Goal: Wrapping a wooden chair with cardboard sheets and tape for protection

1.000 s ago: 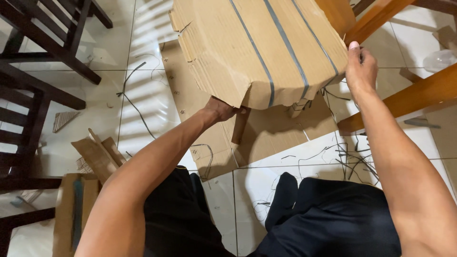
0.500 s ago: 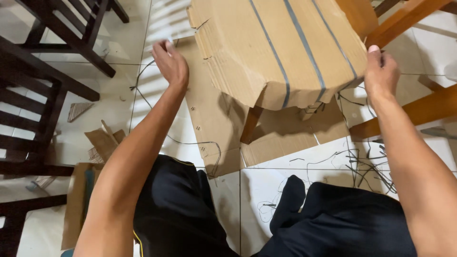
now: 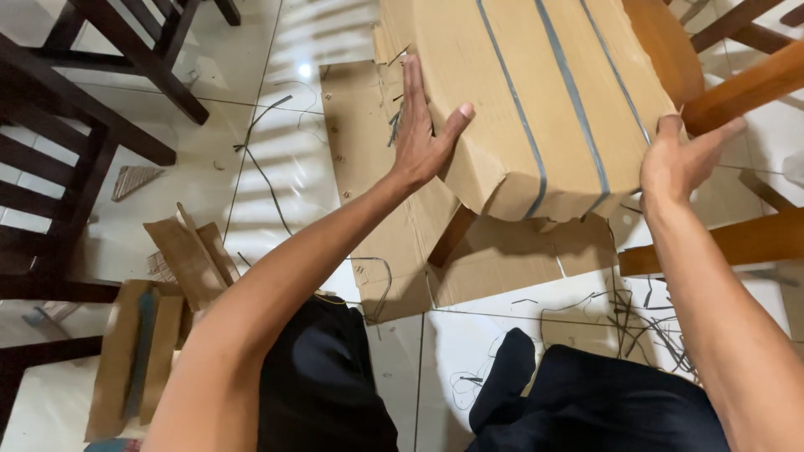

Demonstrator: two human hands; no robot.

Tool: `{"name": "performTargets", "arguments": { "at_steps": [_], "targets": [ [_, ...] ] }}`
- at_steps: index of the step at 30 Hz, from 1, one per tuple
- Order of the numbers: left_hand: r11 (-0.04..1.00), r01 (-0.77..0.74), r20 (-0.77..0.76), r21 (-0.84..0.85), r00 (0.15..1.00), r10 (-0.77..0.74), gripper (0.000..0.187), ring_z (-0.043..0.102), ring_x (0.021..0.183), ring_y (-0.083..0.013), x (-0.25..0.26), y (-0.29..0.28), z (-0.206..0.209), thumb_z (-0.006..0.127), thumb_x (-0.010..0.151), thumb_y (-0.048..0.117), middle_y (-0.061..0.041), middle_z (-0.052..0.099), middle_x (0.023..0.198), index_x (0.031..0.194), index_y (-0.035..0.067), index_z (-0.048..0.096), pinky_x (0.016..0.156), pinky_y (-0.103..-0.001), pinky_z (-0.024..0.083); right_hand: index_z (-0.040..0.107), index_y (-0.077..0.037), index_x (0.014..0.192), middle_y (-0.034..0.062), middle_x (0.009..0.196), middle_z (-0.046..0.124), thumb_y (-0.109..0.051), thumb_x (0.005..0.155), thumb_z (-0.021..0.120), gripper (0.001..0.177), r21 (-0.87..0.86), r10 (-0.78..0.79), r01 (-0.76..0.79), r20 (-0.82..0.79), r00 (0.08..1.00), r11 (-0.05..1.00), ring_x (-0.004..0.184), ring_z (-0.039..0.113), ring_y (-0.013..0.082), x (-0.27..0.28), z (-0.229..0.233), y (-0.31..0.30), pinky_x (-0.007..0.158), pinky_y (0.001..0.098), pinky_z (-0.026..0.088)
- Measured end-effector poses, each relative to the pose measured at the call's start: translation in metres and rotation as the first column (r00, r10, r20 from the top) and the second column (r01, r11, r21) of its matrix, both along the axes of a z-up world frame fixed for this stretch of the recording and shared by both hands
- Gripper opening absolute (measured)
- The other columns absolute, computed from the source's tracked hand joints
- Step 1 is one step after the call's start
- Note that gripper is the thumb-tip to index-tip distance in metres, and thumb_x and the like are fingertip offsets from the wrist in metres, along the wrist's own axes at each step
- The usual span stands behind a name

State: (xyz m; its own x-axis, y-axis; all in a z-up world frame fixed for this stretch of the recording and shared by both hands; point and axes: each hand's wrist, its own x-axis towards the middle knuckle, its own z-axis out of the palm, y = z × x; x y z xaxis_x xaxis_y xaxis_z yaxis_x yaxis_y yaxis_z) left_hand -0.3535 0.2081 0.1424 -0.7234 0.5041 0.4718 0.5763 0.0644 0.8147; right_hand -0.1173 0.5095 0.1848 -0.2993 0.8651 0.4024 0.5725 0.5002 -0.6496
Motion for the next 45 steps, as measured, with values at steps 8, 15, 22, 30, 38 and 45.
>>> {"name": "performTargets", "arguments": {
  "at_steps": [8,15,22,30,38,45],
  "targets": [
    [0.998,0.061,0.070,-0.034,0.996,-0.058,0.101,0.007,0.162,-0.0402,-0.007,-0.029,0.013,0.035,0.096,0.074,-0.020,0.003,0.173,0.163,0.006,0.001,0.129,-0.059,0.018,-0.001,0.009,0.153,0.0376,0.162,0.021,-0.019,0.111,0.058,0.077,-0.043,0.043,-0.043,-0.004,0.999,0.998,0.150,0.035,0.0475,0.003,0.029,-0.035,0.122,0.0502,0.027],
    [0.989,-0.020,-0.007,-0.147,1.000,0.019,0.096,0.019,0.159,-0.0402,-0.026,-0.049,-0.012,0.017,0.096,0.078,-0.022,0.015,0.171,0.163,0.009,0.011,0.126,-0.060,0.023,0.011,0.005,0.146,0.0345,0.142,0.051,-0.010,0.105,0.058,0.064,0.118,0.198,-0.188,-0.084,0.977,0.975,0.121,0.061,0.0390,0.007,0.027,-0.033,0.101,0.0467,0.046],
    [0.990,0.096,0.079,-0.106,0.993,-0.088,0.087,0.029,0.154,-0.0434,-0.024,-0.058,-0.006,0.018,0.100,0.071,-0.021,0.024,0.169,0.161,0.009,0.013,0.123,-0.057,0.030,0.004,0.008,0.150,0.0377,0.150,0.041,-0.016,0.111,0.059,0.072,0.099,0.120,-0.118,-0.019,0.993,0.988,0.134,0.053,0.0431,0.009,0.009,-0.011,0.111,0.0498,0.041],
    [0.957,0.290,0.311,-0.014,0.911,-0.272,0.093,0.011,0.158,-0.0455,-0.019,-0.051,0.008,0.011,0.094,0.074,-0.018,0.006,0.173,0.162,0.011,0.002,0.127,-0.062,0.015,0.001,0.011,0.153,0.0357,0.164,0.020,-0.020,0.110,0.060,0.080,0.028,0.062,-0.062,0.014,0.998,0.998,0.153,0.030,0.0470,0.004,0.015,-0.016,0.126,0.0494,0.024],
    [0.975,0.206,0.279,-0.081,0.944,-0.176,0.081,0.023,0.156,-0.0422,-0.016,-0.057,0.007,0.012,0.101,0.066,-0.017,0.008,0.172,0.163,0.013,0.005,0.127,-0.054,0.021,-0.008,0.007,0.157,0.0271,0.169,-0.007,-0.026,0.115,0.047,0.077,-0.193,0.034,-0.024,0.051,0.998,0.981,0.159,-0.006,0.0367,0.001,0.025,-0.030,0.130,0.0445,-0.002],
    [0.993,0.116,0.403,0.000,0.909,-0.106,0.084,0.061,0.106,-0.0288,-0.050,-0.067,-0.023,0.016,0.099,0.070,-0.023,0.046,0.152,0.162,0.014,0.013,0.084,-0.040,0.055,0.009,0.000,0.160,0.0215,0.169,0.008,-0.067,0.100,0.040,0.094,-0.408,0.190,-0.238,-0.155,0.969,0.881,0.156,0.014,0.0352,0.053,0.041,-0.025,0.125,0.0470,0.020]
  ]
}}
